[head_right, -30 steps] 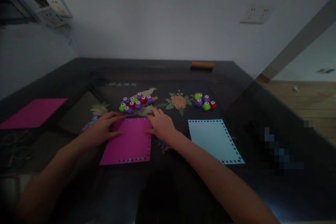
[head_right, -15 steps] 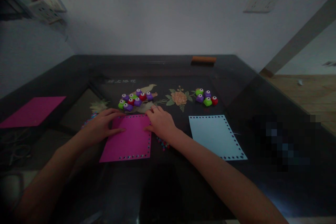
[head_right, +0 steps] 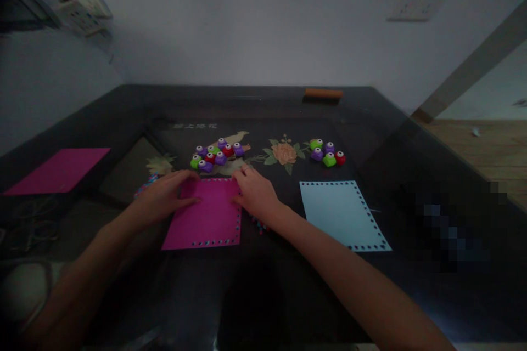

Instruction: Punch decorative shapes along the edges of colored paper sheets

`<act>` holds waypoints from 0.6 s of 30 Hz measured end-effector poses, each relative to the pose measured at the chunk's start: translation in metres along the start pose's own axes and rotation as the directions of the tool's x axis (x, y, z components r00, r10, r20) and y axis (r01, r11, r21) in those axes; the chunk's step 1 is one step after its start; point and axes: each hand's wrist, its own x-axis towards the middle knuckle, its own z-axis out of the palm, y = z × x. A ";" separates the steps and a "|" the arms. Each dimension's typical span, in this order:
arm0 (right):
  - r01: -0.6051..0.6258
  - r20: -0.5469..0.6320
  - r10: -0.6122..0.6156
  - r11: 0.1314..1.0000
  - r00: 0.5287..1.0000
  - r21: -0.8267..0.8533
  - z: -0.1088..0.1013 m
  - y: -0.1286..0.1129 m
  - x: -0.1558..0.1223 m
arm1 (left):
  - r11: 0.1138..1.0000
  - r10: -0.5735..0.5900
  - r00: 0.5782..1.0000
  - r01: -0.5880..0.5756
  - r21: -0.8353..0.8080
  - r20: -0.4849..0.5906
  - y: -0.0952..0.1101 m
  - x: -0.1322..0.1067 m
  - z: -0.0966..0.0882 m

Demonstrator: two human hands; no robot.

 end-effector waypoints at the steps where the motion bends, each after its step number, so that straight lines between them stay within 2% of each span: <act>1: -0.002 0.001 0.002 1.000 1.000 0.012 0.001 0.001 0.000 | 1.000 -0.012 1.000 0.012 -0.020 0.003 0.000 0.000 -0.001; 8: -0.060 -0.004 0.062 0.977 0.998 0.207 0.001 0.002 0.002 | 0.969 -0.101 0.995 0.097 -0.226 -0.007 0.000 0.001 -0.012; 11: -0.087 0.005 0.089 0.957 0.996 0.275 -0.008 0.002 0.004 | 0.908 -0.152 0.988 0.134 -0.398 -0.013 0.004 0.001 -0.022; 13: -0.116 0.036 0.111 0.894 0.993 0.433 -0.014 0.003 0.006 | 0.820 -0.225 0.974 0.196 -0.538 0.012 0.008 0.000 -0.027; 15: -0.151 0.079 0.129 0.775 0.988 0.613 -0.020 0.003 0.006 | 0.716 -0.299 0.954 0.248 -0.652 0.035 0.012 -0.001 -0.031; 16: -0.172 0.102 0.140 0.717 0.985 0.675 -0.023 0.004 0.006 | 0.675 -0.323 0.946 0.259 -0.691 0.039 0.014 -0.002 -0.032; 18: -0.219 0.143 0.168 0.658 0.975 0.721 -0.028 0.005 0.005 | 0.616 -0.339 0.940 0.250 -0.747 0.035 0.018 -0.003 -0.031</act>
